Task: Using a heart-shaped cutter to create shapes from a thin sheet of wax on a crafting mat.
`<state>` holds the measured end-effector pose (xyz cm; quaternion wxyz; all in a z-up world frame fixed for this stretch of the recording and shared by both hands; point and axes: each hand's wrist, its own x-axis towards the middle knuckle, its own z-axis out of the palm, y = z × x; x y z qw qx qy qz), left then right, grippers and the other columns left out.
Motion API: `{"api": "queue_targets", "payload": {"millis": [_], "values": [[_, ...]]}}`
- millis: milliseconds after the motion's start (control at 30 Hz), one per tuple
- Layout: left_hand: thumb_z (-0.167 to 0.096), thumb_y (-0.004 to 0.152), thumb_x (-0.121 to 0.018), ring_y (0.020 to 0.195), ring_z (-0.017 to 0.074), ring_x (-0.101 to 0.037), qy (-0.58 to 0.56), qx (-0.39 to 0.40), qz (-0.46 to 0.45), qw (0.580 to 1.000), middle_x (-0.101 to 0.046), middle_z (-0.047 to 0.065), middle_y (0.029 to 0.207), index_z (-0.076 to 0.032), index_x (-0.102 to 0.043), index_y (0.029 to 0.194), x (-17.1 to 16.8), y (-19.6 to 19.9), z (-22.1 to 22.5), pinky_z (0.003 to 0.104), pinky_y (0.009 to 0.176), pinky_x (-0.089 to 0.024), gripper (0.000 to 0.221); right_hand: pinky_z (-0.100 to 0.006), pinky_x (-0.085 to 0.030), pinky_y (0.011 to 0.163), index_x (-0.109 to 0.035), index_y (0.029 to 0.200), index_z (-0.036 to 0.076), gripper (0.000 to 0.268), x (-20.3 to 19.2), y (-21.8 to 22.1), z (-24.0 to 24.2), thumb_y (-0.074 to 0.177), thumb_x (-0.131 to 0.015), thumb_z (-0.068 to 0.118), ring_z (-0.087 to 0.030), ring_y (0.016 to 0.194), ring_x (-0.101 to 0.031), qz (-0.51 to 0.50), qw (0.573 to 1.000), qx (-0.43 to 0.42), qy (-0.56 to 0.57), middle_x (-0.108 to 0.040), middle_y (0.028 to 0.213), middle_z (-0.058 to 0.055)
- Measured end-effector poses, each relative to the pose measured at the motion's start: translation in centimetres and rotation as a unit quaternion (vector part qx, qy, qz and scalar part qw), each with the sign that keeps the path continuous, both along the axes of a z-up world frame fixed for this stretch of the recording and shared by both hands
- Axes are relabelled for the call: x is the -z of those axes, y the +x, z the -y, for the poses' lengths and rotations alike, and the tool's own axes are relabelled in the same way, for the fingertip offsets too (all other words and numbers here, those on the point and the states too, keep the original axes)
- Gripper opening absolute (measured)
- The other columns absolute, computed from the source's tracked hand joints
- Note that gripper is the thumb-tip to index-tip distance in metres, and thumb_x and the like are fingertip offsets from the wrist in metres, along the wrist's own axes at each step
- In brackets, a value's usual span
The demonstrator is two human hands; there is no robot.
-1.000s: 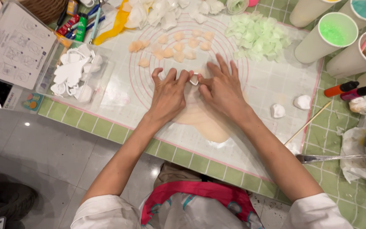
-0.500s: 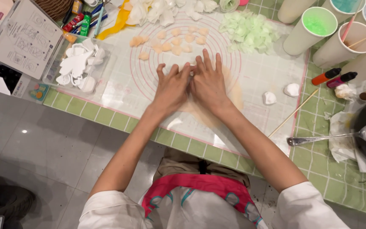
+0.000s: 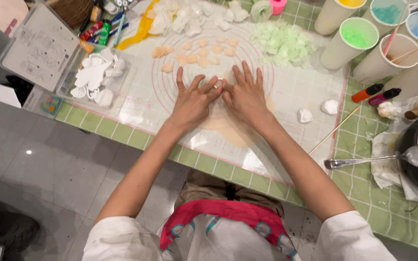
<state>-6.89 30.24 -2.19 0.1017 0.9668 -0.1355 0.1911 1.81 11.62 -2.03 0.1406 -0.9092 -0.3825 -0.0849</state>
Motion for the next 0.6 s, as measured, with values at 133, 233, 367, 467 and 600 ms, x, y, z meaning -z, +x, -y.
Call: {"api": "queue_targets", "payload": {"millis": [133, 233, 367, 467, 600], "values": [[-0.004, 0.088, -0.058, 0.135, 0.0273, -0.052, -0.001, -0.008, 0.014, 1.0, -0.063, 0.002, 0.144, -0.022, -0.074, 0.13, 0.1, 0.1, 0.0, 0.071, 0.119, 0.005, 0.049, -0.069, -0.012, 0.118, -0.071, 0.131, 0.017, 0.042, 1.2, 0.2, -0.1, 0.094, -0.059, 0.032, -0.042, 0.151, -0.023, 0.032, 0.999, 0.004, 0.0, -0.041, 0.157, -0.023], [-0.004, 0.087, -0.058, 0.132, 0.0273, -0.053, -0.006, -0.002, 0.008, 1.0, -0.064, 0.002, 0.142, -0.023, -0.075, 0.128, -0.7, 0.3, -0.1, 0.072, 0.118, 0.004, 0.048, -0.069, -0.012, 0.118, -0.07, 0.134, 0.017, 0.043, 0.2, -0.1, 0.6, 0.095, -0.058, 0.032, -0.042, 0.152, -0.023, 0.047, 0.999, 0.004, 0.005, -0.042, 0.157, -0.022], [-0.007, 0.09, -0.061, 0.119, 0.0279, -0.058, -0.05, 0.007, -0.049, 0.998, -0.07, 0.005, 0.126, -0.02, -0.078, 0.118, -2.4, 1.9, -0.7, 0.072, 0.113, -0.008, 0.036, -0.067, -0.012, 0.117, -0.064, 0.14, 0.014, 0.044, -2.1, -0.5, 3.3, 0.1, -0.055, 0.028, -0.043, 0.149, -0.025, -0.06, 0.996, 0.01, 0.06, -0.041, 0.156, -0.023], [-0.009, 0.09, -0.065, 0.113, 0.0283, -0.061, -0.129, -0.004, -0.085, 0.988, -0.072, 0.007, 0.109, -0.017, -0.078, 0.114, -2.4, 3.4, -1.0, 0.062, 0.111, -0.026, 0.029, -0.06, -0.022, 0.117, -0.06, 0.145, 0.008, 0.045, -2.7, -1.3, 6.4, 0.103, -0.056, 0.023, -0.042, 0.145, -0.035, -0.041, 0.985, 0.014, 0.165, -0.05, 0.15, -0.024], [-0.01, 0.077, -0.08, 0.106, 0.0342, -0.058, -0.22, 0.01, -0.013, 0.975, -0.068, 0.014, 0.101, -0.005, -0.075, 0.103, -2.7, 4.7, 0.0, 0.048, 0.095, -0.041, 0.027, -0.045, -0.042, 0.11, -0.065, 0.135, 0.006, 0.033, -2.7, -2.6, 9.1, 0.105, -0.058, 0.018, -0.036, 0.129, -0.057, -0.066, 0.964, 0.034, 0.255, -0.068, 0.132, -0.019]]}}
